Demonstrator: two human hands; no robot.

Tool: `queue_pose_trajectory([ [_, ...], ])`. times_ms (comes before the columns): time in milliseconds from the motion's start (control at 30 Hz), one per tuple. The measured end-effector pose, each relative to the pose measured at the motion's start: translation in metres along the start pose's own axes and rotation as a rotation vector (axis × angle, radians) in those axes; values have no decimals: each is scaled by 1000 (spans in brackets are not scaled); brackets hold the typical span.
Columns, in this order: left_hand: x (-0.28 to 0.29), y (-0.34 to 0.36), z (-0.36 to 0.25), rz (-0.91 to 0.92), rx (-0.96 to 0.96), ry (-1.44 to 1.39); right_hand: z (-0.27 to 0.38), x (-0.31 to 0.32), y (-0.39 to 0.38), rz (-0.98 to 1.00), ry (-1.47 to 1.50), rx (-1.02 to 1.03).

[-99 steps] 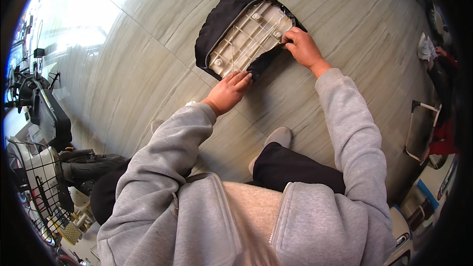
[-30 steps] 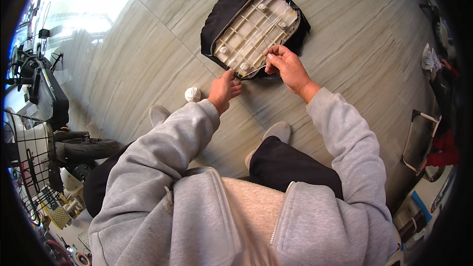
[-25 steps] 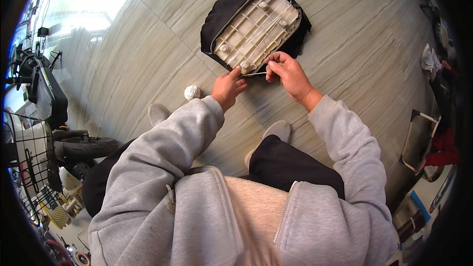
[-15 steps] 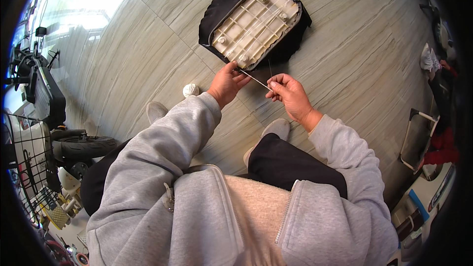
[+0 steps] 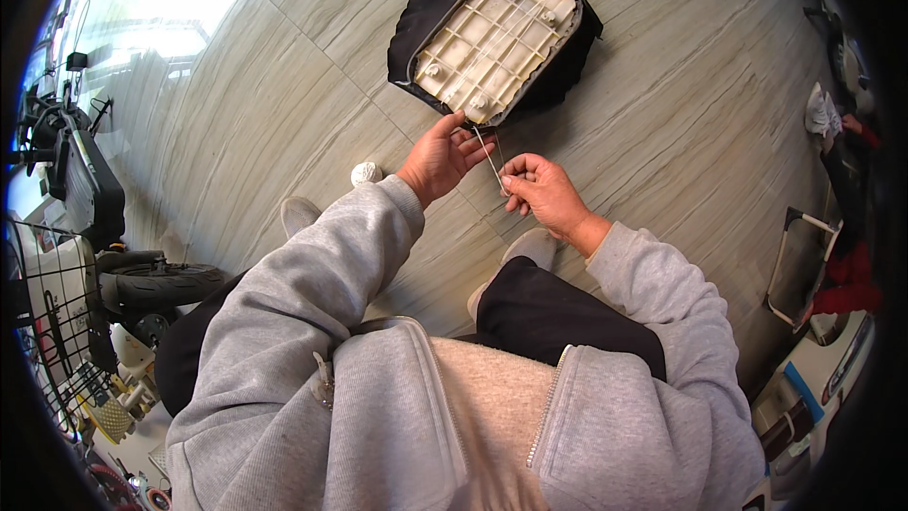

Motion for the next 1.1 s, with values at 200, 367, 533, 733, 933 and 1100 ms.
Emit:
queue_pose_trajectory([
  [200, -4, -1, -2, 31, 11, -26, -4, -4, 1, -1, 1, -60],
  [367, -10, -3, -2, 39, 10, -29, -3, -4, 2, -18, 19, -71],
  [533, -16, -5, -4, 50, 7, -31, 0, -2, 5, -26, 37, -58],
  [733, -20, -10, -5, 41, -15, -24, -2, 0, 6, -43, 20, -31],
  [933, -22, -10, -4, 42, -1, -48, -1, 3, 8, -75, -4, 23],
  [1100, -21, -8, -3, 59, -2, -31, 1, 3, 9, -70, -13, 30],
])
Point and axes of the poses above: each hand's wrist, its own y-axis towards the middle knuckle, its own x-axis out of the back of the hand, z = x × y, the point moved 8 cm from there along y, towards the middle knuckle, and after that the axes turned 11 degrees about x, right-handed, at the moved point
